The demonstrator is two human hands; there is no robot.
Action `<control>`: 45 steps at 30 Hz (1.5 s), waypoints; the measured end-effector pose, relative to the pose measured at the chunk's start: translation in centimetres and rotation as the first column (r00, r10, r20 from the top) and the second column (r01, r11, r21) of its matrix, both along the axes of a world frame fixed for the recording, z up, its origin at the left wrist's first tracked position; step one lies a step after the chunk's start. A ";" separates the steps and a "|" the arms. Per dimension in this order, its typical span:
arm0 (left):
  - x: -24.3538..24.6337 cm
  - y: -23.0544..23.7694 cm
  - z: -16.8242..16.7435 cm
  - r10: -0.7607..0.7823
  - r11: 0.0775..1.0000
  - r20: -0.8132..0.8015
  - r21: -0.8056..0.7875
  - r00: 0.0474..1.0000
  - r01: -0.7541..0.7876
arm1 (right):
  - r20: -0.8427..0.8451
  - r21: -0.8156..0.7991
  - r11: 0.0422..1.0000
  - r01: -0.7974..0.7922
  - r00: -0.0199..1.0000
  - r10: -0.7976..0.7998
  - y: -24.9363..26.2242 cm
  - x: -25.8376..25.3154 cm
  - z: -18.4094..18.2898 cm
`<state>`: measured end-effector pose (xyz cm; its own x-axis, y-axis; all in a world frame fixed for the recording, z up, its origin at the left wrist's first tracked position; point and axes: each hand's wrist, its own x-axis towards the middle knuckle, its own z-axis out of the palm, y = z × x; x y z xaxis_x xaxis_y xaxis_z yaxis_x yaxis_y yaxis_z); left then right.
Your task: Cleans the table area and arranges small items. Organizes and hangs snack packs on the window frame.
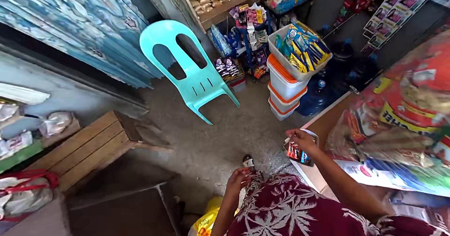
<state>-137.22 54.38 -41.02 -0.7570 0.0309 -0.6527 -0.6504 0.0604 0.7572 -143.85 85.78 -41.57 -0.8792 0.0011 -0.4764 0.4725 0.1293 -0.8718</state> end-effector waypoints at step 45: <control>-63.9 10.9 2.6 -0.743 0.646 -0.186 0.058 0.644 0.762 | -0.085 0.738 0.655 0.161 0.986 -0.145 7.4 -47.3 8.0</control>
